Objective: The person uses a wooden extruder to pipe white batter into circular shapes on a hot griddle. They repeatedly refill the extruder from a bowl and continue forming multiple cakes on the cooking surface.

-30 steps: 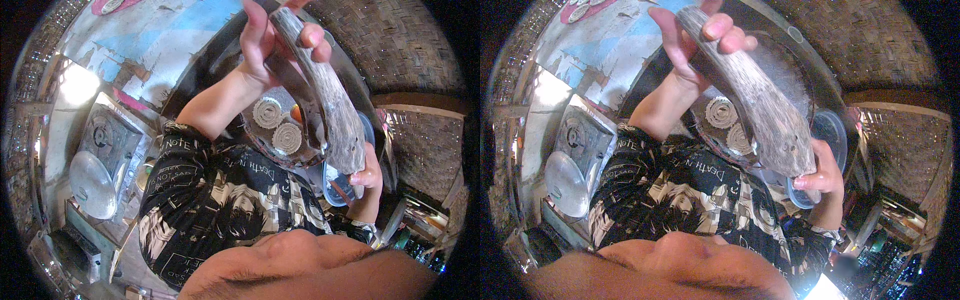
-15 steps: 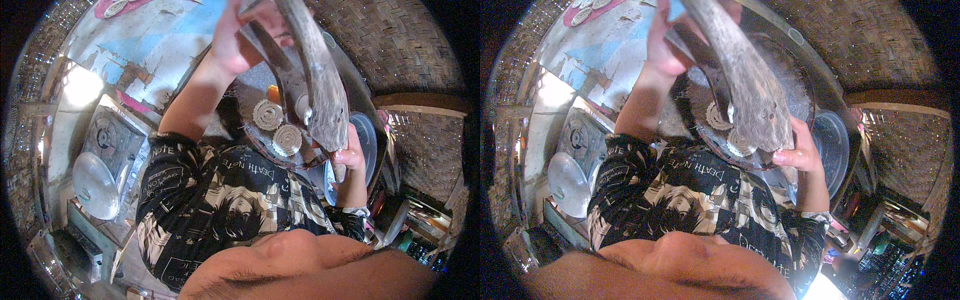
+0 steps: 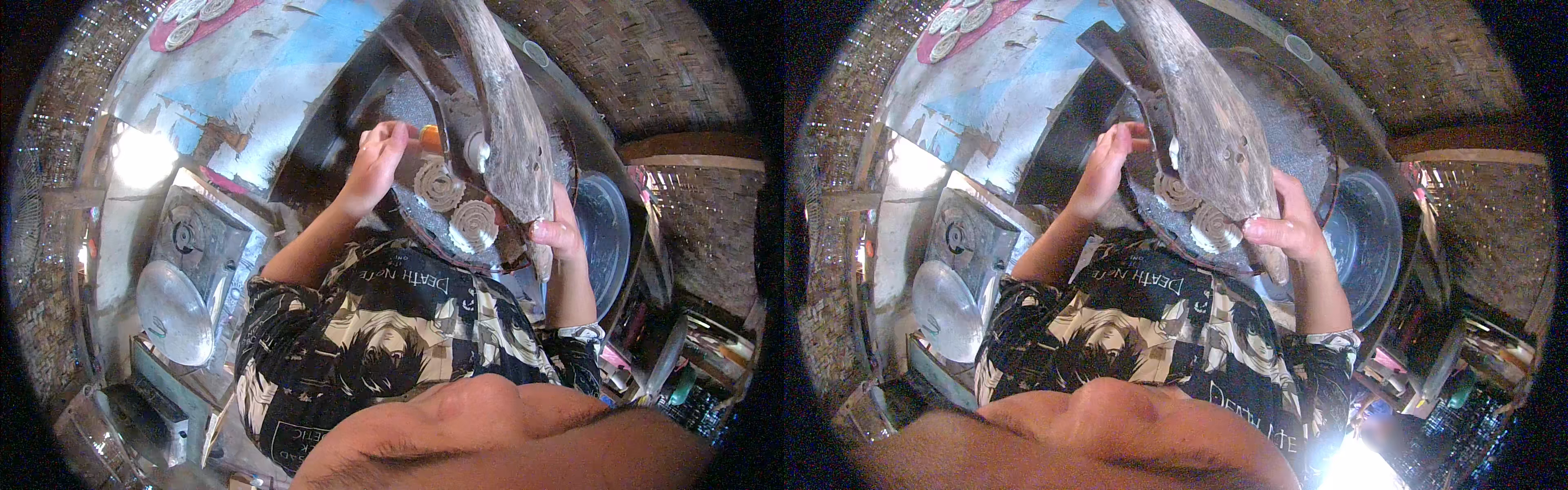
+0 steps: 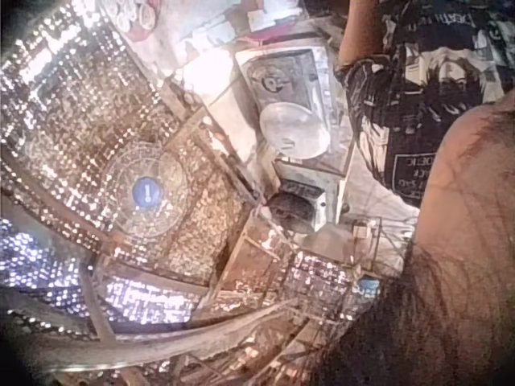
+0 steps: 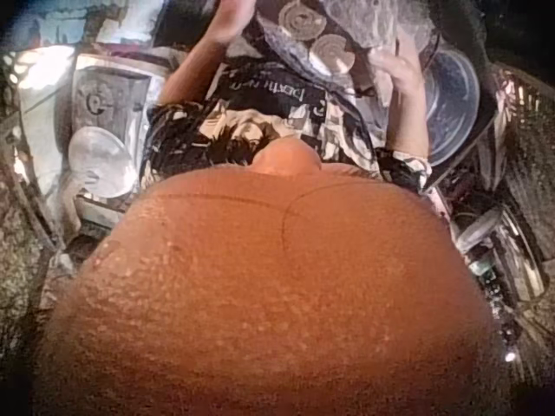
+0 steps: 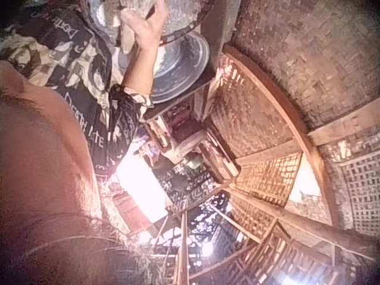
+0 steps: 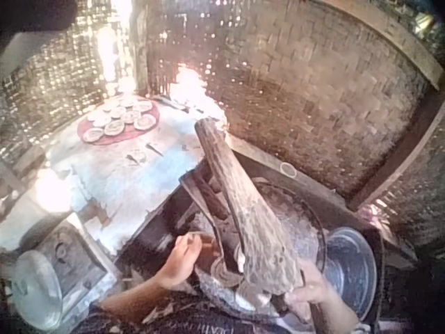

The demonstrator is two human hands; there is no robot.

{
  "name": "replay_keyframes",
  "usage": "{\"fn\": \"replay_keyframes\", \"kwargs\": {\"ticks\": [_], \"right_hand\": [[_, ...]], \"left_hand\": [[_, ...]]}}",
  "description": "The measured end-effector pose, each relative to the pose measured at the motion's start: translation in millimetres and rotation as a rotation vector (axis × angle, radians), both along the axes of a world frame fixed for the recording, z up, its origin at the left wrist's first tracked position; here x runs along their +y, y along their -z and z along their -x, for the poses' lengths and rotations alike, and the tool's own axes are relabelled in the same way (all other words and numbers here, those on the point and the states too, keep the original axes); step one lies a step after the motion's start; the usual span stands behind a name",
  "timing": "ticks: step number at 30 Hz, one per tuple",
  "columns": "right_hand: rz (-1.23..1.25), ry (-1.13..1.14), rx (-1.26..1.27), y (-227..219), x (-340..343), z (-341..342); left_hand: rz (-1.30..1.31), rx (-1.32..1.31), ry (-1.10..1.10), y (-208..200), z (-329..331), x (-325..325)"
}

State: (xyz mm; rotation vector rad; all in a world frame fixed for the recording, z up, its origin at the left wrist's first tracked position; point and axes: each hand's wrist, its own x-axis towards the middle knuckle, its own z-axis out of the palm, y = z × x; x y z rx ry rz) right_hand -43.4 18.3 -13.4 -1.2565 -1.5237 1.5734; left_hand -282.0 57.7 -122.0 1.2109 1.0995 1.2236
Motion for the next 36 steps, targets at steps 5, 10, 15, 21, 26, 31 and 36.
{"fn": "replay_keyframes", "kwargs": {"ticks": [5, 10, 15, 21, 26, 31, 36], "right_hand": [[0.100, 0.061, 0.097, -2.6, -5.2, -6.9], [0.128, 0.110, 0.136, -2.9, -9.5, -11.7], [0.096, 0.082, 0.087, -1.9, -12.2, -21.6], [0.087, 0.125, 0.130, -3.1, -15.6, -24.2], [0.078, 0.146, 0.173, -8.4, -18.0, -18.1], [0.158, -0.006, 0.187, -3.4, -2.8, -4.2], [0.173, -0.155, 0.335, -16.1, 21.8, 4.9]], "left_hand": [[-0.209, 0.172, 0.048, 31.9, 7.2, -21.0], [-0.379, 0.551, 0.153, 21.5, 11.6, -51.4], [-0.450, 0.742, 0.234, 22.5, 9.0, -59.0], [-0.553, 1.002, 0.258, 11.4, 7.1, -61.9], [-0.720, 0.890, 0.078, 7.0, 20.3, -32.4], [-0.108, -0.981, 0.379, -94.8, 22.5, 58.7], [-0.417, -1.124, 0.791, -152.1, 11.0, 110.0]]}}
